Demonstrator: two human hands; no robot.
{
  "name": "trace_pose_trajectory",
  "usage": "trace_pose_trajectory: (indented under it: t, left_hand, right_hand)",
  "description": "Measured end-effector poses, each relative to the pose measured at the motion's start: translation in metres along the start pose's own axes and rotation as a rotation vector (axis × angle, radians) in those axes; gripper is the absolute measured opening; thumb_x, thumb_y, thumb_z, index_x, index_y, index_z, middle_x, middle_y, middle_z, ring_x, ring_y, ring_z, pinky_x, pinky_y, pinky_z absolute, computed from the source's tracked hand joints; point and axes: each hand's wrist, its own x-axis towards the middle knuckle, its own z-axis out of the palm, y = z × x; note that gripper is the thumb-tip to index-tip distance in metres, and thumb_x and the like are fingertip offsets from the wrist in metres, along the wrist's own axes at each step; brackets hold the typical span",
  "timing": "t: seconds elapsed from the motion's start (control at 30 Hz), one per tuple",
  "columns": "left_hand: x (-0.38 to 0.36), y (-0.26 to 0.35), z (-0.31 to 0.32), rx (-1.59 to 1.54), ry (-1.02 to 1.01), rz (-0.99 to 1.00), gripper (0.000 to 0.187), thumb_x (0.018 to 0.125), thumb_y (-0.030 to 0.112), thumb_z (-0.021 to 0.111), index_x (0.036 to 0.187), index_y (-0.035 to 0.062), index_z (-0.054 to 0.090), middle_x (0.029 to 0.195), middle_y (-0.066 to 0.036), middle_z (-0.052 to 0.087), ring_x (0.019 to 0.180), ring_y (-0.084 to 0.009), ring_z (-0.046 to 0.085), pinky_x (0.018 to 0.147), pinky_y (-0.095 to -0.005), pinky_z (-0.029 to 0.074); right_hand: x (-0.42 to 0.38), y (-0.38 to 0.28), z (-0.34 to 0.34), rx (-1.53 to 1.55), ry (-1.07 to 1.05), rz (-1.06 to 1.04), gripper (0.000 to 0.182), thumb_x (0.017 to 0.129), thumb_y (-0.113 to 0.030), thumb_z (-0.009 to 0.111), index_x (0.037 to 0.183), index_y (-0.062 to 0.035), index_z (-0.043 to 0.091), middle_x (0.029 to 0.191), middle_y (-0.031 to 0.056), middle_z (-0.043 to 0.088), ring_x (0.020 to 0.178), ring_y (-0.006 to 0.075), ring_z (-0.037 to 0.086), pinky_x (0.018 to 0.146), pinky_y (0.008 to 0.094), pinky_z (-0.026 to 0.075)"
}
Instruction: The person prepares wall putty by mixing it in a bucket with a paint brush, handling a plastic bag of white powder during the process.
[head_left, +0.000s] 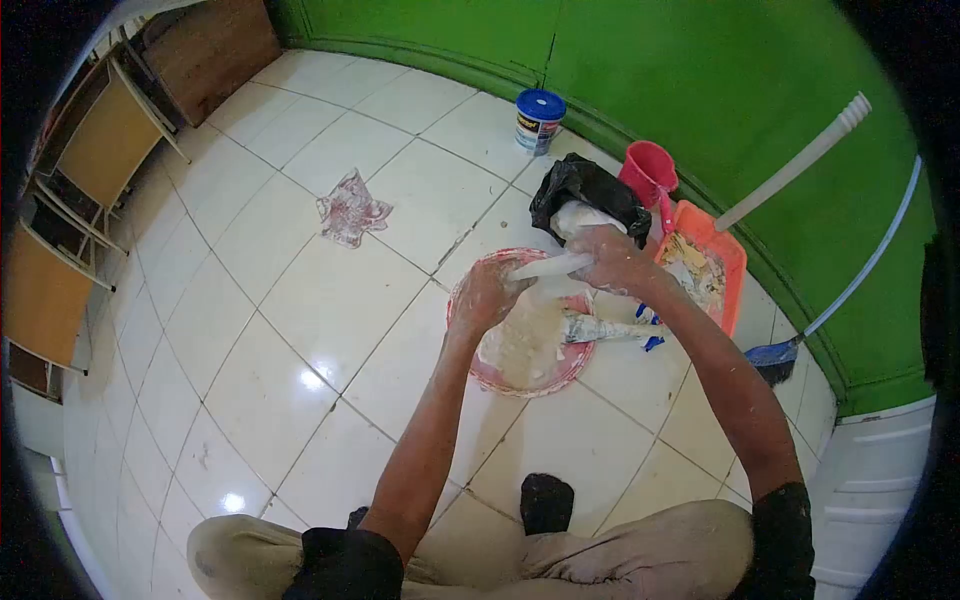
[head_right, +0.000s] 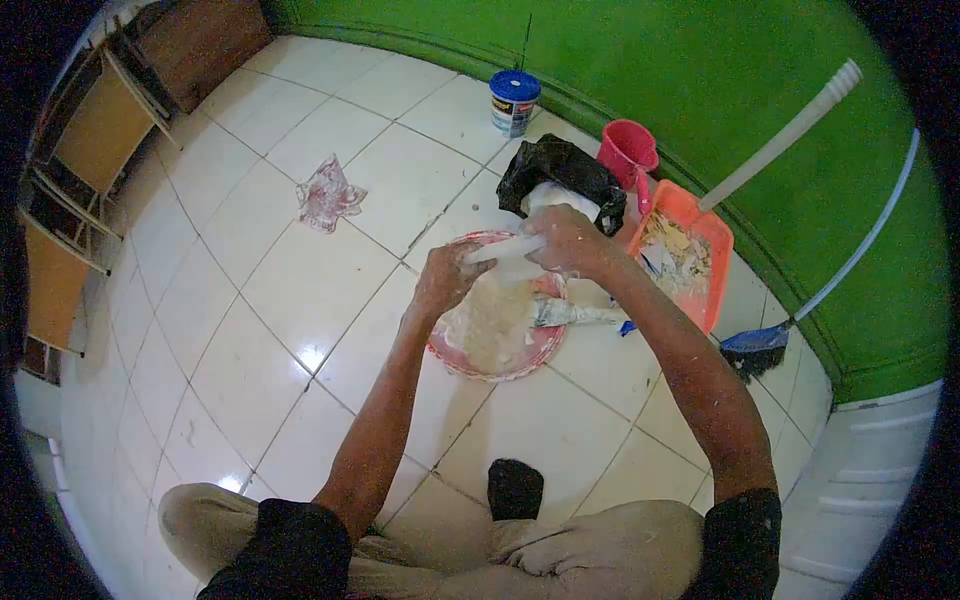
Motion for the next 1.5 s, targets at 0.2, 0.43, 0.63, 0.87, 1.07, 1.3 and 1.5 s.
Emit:
trace_pose_trajectory:
  t: [0.2,0.43,0.63,0.87,1.07,1.3,1.5]
  left_hand:
    - [-0.003,0.01,-0.006,0.062,-0.003,0.007,0.03,0.082,0.02,0.069,0.107,0.0028,0.066,0.101,-0.019,0.068,0.087,-0.0355,0.066,0.079,-0.039,0.052]
    - [-0.003,-0.015,0.01,0.149,0.13,0.189,0.026,0.08,0.018,0.07,0.102,0.0026,0.067,0.096,-0.019,0.068,0.086,-0.0373,0.065,0.076,-0.0403,0.052]
    - [-0.007,0.01,-0.009,0.032,0.031,0.044,0.027,0.079,0.017,0.072,0.101,0.0025,0.068,0.091,-0.018,0.069,0.077,-0.0321,0.067,0.073,-0.0398,0.053]
    - [-0.007,0.001,-0.002,0.143,0.063,0.055,0.04,0.077,0.015,0.075,0.114,0.0038,0.066,0.096,-0.018,0.069,0.082,-0.025,0.068,0.075,-0.0347,0.053]
    - [-0.008,-0.014,-0.016,-0.206,0.196,-0.035,0.062,0.079,0.02,0.076,0.133,0.0035,0.051,0.124,-0.016,0.061,0.114,-0.0258,0.059,0.096,-0.0393,0.049]
    - [-0.015,-0.05,-0.022,-0.168,0.231,-0.119,0.03,0.086,0.02,0.069,0.109,0.0009,0.068,0.114,-0.016,0.066,0.098,-0.0244,0.065,0.089,-0.0363,0.051]
    - [-0.011,-0.031,0.002,-0.103,0.24,-0.088,0.025,0.091,0.02,0.061,0.097,-0.0028,0.069,0.097,-0.014,0.071,0.086,-0.017,0.065,0.077,-0.0298,0.05]
  right_hand:
    - [-0.005,-0.006,0.018,-0.062,0.028,-0.066,0.041,0.065,-0.026,0.081,0.092,0.0001,0.065,0.088,0.0219,0.065,0.087,0.0377,0.063,0.078,0.0461,0.049]
    - [-0.005,-0.013,0.046,0.108,0.036,0.08,0.039,0.066,-0.026,0.082,0.091,-0.0012,0.064,0.091,0.0214,0.065,0.089,0.0381,0.064,0.075,0.0445,0.049]
    - [-0.009,-0.006,0.052,0.013,0.184,-0.152,0.035,0.068,-0.025,0.079,0.089,0.0004,0.067,0.078,0.0224,0.064,0.076,0.0408,0.064,0.07,0.0464,0.05]
    - [-0.007,0.005,0.042,0.162,-0.11,0.092,0.053,0.069,-0.027,0.078,0.111,0.0001,0.061,0.092,0.0224,0.062,0.093,0.0402,0.06,0.084,0.0445,0.048]
    - [-0.036,0.039,0.005,0.277,0.193,0.194,0.054,0.074,-0.023,0.077,0.12,-0.0006,0.058,0.107,0.0151,0.065,0.1,0.0234,0.062,0.09,0.0341,0.047]
    - [-0.102,0.173,-0.059,1.172,0.28,0.337,0.044,0.077,-0.026,0.075,0.109,0.0026,0.062,0.095,0.0104,0.067,0.096,0.0195,0.063,0.086,0.0372,0.05]
    - [-0.165,0.279,-0.027,1.172,0.612,0.235,0.056,0.08,-0.051,0.063,0.101,0.0013,0.066,0.1,0.0125,0.067,0.1,0.0255,0.061,0.092,0.0396,0.046]
